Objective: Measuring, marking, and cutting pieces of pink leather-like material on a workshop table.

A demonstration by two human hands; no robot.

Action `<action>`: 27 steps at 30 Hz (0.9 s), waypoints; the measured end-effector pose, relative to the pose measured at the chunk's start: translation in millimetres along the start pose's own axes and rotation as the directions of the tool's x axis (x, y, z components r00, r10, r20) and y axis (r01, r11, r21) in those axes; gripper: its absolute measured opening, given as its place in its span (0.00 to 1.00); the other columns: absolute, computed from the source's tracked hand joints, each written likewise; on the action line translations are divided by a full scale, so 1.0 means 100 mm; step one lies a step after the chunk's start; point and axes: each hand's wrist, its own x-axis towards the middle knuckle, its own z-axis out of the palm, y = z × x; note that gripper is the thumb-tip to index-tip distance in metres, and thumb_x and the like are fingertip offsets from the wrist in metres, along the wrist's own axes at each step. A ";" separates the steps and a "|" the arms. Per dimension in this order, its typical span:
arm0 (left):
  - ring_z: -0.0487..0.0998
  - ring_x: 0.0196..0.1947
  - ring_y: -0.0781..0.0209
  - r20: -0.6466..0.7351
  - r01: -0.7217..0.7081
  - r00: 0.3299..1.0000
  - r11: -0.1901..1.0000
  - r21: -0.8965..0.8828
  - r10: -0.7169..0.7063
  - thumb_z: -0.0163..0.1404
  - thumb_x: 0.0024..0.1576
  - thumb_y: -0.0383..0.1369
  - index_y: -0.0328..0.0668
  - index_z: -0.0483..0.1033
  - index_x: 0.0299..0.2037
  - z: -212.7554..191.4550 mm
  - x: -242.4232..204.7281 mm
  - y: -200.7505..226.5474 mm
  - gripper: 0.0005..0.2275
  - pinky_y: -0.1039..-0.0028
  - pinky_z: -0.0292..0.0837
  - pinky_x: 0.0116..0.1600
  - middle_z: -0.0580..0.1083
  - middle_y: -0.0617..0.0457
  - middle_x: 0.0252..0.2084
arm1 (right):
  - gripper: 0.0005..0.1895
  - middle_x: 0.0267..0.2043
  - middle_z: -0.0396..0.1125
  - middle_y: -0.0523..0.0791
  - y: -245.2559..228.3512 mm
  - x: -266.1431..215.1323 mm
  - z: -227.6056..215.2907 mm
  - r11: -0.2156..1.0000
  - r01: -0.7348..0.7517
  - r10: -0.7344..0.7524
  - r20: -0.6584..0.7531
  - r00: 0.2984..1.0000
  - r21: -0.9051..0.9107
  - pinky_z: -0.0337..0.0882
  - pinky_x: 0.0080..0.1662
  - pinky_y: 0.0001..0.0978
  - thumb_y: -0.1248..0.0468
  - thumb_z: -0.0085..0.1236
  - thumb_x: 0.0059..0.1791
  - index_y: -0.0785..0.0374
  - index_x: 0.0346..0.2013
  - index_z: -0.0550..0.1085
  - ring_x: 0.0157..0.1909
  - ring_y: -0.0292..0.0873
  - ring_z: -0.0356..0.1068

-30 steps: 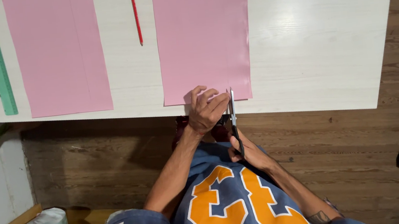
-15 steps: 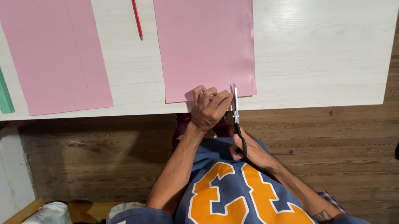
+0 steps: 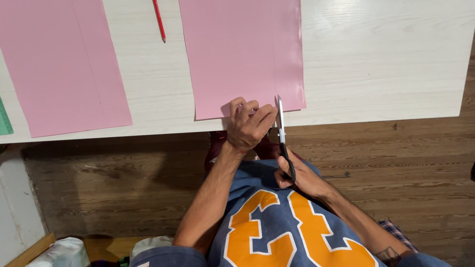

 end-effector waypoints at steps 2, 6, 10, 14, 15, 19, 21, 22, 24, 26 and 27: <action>0.65 0.34 0.58 -0.005 0.002 1.000 1.000 -0.013 -0.002 0.56 0.60 0.25 0.46 0.73 0.25 0.02 -0.02 0.00 0.11 0.66 0.68 0.43 0.70 0.57 0.33 | 0.21 0.25 0.58 0.43 -0.02 -0.01 0.00 1.000 0.003 -0.003 0.007 1.000 -0.003 0.62 0.32 0.21 0.45 0.37 0.62 0.52 0.63 0.60 0.26 0.37 0.60; 0.65 0.34 0.58 -0.012 -0.002 1.000 0.999 -0.047 0.001 0.55 0.60 0.24 0.45 0.74 0.24 0.02 -0.01 -0.02 0.12 0.68 0.69 0.41 0.69 0.57 0.32 | 0.19 0.23 0.59 0.44 -0.31 -0.10 0.17 0.999 0.022 -0.022 -0.007 1.000 -0.034 0.60 0.31 0.20 0.46 0.38 0.62 0.53 0.60 0.62 0.25 0.36 0.60; 0.64 0.33 0.58 -0.011 -0.005 1.000 0.999 -0.050 0.005 0.56 0.60 0.24 0.45 0.73 0.24 -0.01 0.00 -0.02 0.12 0.68 0.69 0.40 0.69 0.57 0.32 | 0.18 0.22 0.58 0.44 -0.27 -0.07 0.16 0.999 0.023 -0.023 0.001 1.000 -0.036 0.58 0.30 0.21 0.46 0.38 0.62 0.54 0.57 0.62 0.24 0.35 0.57; 0.64 0.33 0.57 -0.028 0.005 1.000 0.997 -0.080 -0.007 0.56 0.60 0.24 0.44 0.74 0.24 0.02 -0.05 0.00 0.11 0.68 0.69 0.40 0.70 0.56 0.32 | 0.17 0.20 0.57 0.43 -0.43 -0.08 0.21 0.998 0.041 -0.041 -0.004 0.999 -0.039 0.56 0.29 0.21 0.46 0.36 0.63 0.54 0.55 0.63 0.22 0.35 0.55; 0.64 0.32 0.57 -0.033 0.014 0.999 0.997 -0.078 -0.017 0.56 0.60 0.24 0.43 0.74 0.24 0.02 -0.08 0.01 0.11 0.68 0.69 0.40 0.70 0.56 0.32 | 0.18 0.20 0.58 0.43 -0.50 -0.10 0.25 0.998 0.042 -0.043 -0.010 0.999 -0.050 0.56 0.29 0.22 0.46 0.36 0.63 0.54 0.55 0.63 0.22 0.35 0.55; 0.65 0.33 0.57 -0.029 0.018 0.999 0.996 -0.089 -0.021 0.58 0.58 0.24 0.43 0.75 0.25 0.01 -0.10 0.02 0.10 0.67 0.69 0.40 0.70 0.56 0.32 | 0.18 0.19 0.56 0.43 -0.52 -0.09 0.27 0.998 0.053 -0.054 -0.005 0.999 -0.019 0.53 0.27 0.22 0.45 0.35 0.63 0.54 0.53 0.63 0.21 0.35 0.53; 0.65 0.33 0.58 -0.021 0.015 1.000 0.996 -0.086 -0.017 0.59 0.58 0.24 0.44 0.76 0.25 -0.04 -0.04 0.03 0.10 0.67 0.69 0.41 0.70 0.56 0.33 | 0.17 0.19 0.57 0.42 -0.58 -0.10 0.30 0.998 0.054 -0.054 -0.009 0.998 -0.013 0.52 0.27 0.22 0.46 0.35 0.63 0.54 0.51 0.63 0.21 0.34 0.52; 0.65 0.33 0.58 -0.021 0.015 1.000 0.996 -0.084 -0.017 0.59 0.58 0.24 0.44 0.76 0.25 -0.04 -0.04 0.02 0.10 0.67 0.69 0.41 0.70 0.56 0.33 | 0.17 0.19 0.57 0.42 -0.57 -0.08 0.29 0.998 0.054 -0.054 -0.007 0.998 -0.014 0.52 0.27 0.22 0.46 0.35 0.63 0.54 0.51 0.63 0.21 0.34 0.52; 0.64 0.33 0.58 -0.019 0.011 1.000 0.995 -0.099 -0.013 0.59 0.58 0.24 0.43 0.76 0.25 -0.05 -0.05 0.02 0.10 0.68 0.69 0.41 0.70 0.56 0.33 | 0.16 0.18 0.57 0.42 -0.53 -0.07 0.28 0.998 0.055 -0.055 -0.003 0.998 -0.011 0.51 0.26 0.21 0.46 0.35 0.63 0.54 0.51 0.63 0.20 0.33 0.52; 0.64 0.32 0.58 -0.019 0.011 1.000 0.994 -0.106 -0.013 0.60 0.58 0.24 0.43 0.76 0.25 -0.07 -0.03 0.03 0.10 0.68 0.69 0.41 0.71 0.56 0.33 | 0.17 0.18 0.56 0.42 -0.54 -0.07 0.28 0.998 0.060 -0.060 -0.010 0.998 -0.007 0.50 0.26 0.21 0.46 0.35 0.63 0.54 0.51 0.63 0.20 0.33 0.51; 0.65 0.32 0.58 -0.019 0.012 1.000 0.994 -0.108 -0.014 0.60 0.57 0.24 0.44 0.77 0.25 -0.09 -0.02 0.03 0.09 0.68 0.70 0.41 0.71 0.56 0.33 | 0.17 0.18 0.56 0.42 -0.55 -0.06 0.28 0.998 0.064 -0.064 -0.014 0.998 -0.004 0.50 0.26 0.21 0.46 0.35 0.63 0.54 0.50 0.63 0.20 0.33 0.50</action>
